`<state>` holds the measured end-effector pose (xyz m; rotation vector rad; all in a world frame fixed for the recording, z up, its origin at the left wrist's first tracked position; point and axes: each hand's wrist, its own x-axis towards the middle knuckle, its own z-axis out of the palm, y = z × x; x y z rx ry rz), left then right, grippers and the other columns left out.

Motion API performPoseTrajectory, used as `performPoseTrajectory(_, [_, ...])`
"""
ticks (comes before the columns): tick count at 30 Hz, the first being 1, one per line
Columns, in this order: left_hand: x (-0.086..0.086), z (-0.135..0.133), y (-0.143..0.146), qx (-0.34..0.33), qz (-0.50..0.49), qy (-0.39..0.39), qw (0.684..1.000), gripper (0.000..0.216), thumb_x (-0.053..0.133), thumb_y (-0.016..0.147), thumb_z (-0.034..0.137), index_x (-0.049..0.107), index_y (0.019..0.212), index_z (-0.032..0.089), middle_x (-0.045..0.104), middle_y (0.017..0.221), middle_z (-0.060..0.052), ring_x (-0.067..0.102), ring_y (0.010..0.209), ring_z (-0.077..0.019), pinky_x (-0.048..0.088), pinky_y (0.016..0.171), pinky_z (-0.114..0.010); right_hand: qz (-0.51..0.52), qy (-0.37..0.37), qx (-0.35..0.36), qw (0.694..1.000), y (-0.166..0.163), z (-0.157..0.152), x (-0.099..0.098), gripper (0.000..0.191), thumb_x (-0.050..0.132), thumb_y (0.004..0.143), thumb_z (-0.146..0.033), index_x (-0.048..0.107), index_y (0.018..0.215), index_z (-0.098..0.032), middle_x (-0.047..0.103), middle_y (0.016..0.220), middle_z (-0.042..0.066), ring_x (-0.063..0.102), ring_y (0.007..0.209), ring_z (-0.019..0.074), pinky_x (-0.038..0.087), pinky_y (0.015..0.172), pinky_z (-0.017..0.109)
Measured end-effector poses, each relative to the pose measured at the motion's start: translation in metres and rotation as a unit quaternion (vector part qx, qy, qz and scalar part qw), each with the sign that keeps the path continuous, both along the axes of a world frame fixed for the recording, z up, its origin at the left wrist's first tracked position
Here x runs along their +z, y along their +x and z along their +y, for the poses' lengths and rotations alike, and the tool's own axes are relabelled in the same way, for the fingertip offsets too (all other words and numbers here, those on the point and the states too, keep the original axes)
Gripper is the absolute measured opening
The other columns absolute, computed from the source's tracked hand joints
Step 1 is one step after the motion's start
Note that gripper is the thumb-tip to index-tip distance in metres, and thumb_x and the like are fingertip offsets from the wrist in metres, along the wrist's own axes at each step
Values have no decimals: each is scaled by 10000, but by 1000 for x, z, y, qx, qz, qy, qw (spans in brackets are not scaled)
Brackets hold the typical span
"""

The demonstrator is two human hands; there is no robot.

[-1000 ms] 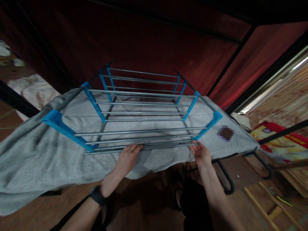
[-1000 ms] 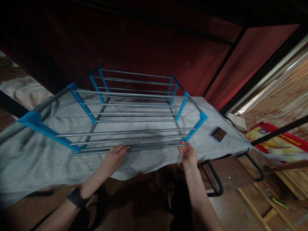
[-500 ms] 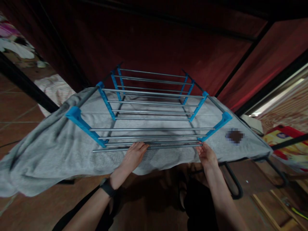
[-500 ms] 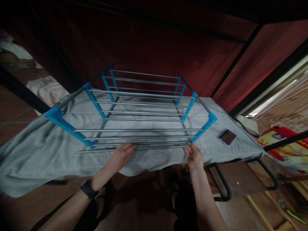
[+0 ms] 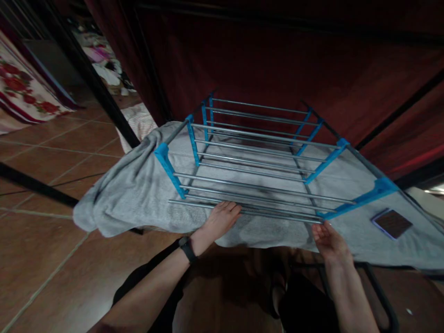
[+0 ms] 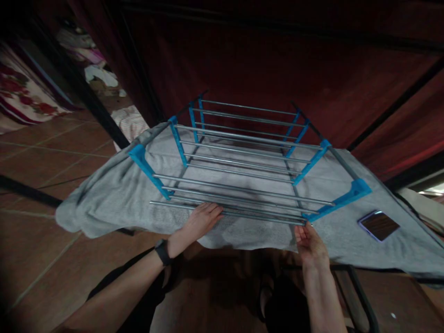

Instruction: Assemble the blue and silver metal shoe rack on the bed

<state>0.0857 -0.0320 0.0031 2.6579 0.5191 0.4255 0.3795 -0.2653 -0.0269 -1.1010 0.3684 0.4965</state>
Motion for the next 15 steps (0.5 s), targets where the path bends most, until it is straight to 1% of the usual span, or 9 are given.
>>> performPoseTrajectory(2, [0,-2,0,-5,-14,-19,1000,240,477,963,315,652,1099,223,629,1024,-126,567,1016,-271,373,981,-412,6,-8,-1,1000,5,-2,-4,193,490,885,-66,614,804,-190,641,748,-27,639,664,63,590,639,173])
performPoseTrajectory(4, [-2,-2,0,-12,-27,-26,999,244,469,967,294,652,1107,216,625,1026,-130,565,1012,-273,361,983,-420,14,-12,0,1000,9,-3,-7,225,456,888,-53,615,810,-191,646,784,-21,654,693,68,597,631,183])
performPoseTrajectory(6, [-4,-2,0,-20,-23,-3,1000,237,453,965,227,647,1099,207,622,1018,-129,567,1002,-271,359,973,-426,12,-13,6,1000,10,-3,-9,246,442,877,-31,617,817,-194,650,820,-21,663,724,68,604,639,190])
performPoseTrajectory(8, [-8,-1,0,-28,-1,37,999,239,442,951,152,637,1080,201,619,1019,-125,569,994,-269,369,951,-423,6,-16,15,1000,9,-3,-9,259,444,858,-8,618,820,-196,650,839,-24,667,742,68,611,654,199])
performPoseTrajectory(11, [-13,0,-1,-25,29,78,996,245,443,929,96,619,1058,207,620,1031,-115,576,978,-260,385,911,-408,3,-28,25,999,6,-2,-6,273,441,842,11,621,812,-192,642,833,-23,666,724,69,613,648,196])
performPoseTrajectory(15, [-20,2,-2,-17,27,72,997,277,443,913,71,610,1080,216,630,1030,-120,587,982,-264,384,904,-405,-7,-22,30,999,3,-1,-1,298,440,828,29,622,789,-204,644,837,-25,667,732,62,611,677,183])
